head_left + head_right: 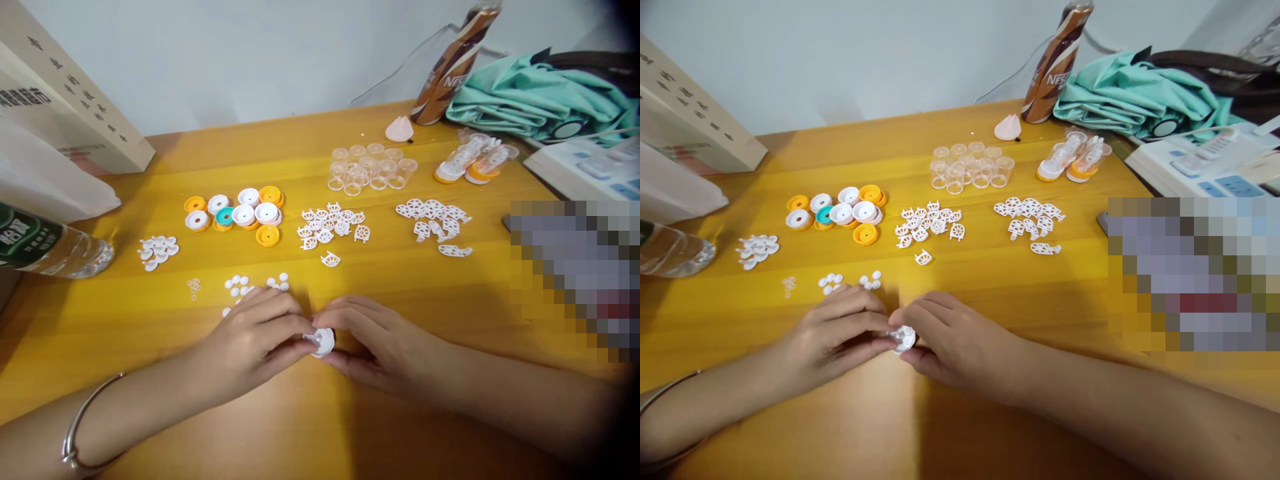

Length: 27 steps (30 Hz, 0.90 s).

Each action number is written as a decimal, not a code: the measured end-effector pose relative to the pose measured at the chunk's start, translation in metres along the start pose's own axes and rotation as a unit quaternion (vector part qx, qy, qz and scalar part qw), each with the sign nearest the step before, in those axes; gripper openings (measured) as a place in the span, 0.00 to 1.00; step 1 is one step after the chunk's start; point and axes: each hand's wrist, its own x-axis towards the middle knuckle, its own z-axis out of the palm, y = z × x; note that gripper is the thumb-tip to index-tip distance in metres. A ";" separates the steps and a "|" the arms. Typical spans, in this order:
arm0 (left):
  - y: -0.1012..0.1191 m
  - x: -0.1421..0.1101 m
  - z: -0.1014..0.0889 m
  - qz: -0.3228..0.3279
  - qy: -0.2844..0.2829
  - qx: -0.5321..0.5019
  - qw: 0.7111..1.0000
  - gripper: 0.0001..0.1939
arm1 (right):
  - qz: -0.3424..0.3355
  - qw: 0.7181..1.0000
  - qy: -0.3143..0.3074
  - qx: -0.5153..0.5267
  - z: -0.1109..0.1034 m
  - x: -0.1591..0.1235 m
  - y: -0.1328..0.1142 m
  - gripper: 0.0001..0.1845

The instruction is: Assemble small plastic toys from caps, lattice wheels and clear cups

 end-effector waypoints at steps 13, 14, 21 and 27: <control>0.020 -0.003 0.001 -0.031 0.003 0.103 0.994 0.08 | -0.019 0.997 0.036 -0.063 0.009 0.002 -0.008 0.07; 0.021 -0.003 0.003 -0.021 0.013 0.117 0.993 0.08 | -0.023 0.997 0.036 -0.065 0.009 0.002 -0.007 0.06; 0.025 -0.001 0.002 -0.018 0.008 0.138 0.990 0.09 | -0.045 0.995 0.041 -0.077 0.010 0.003 -0.008 0.06; 0.020 0.004 -0.006 -0.120 -0.082 0.044 0.988 0.08 | -0.055 0.994 0.035 -0.083 0.010 0.003 -0.014 0.05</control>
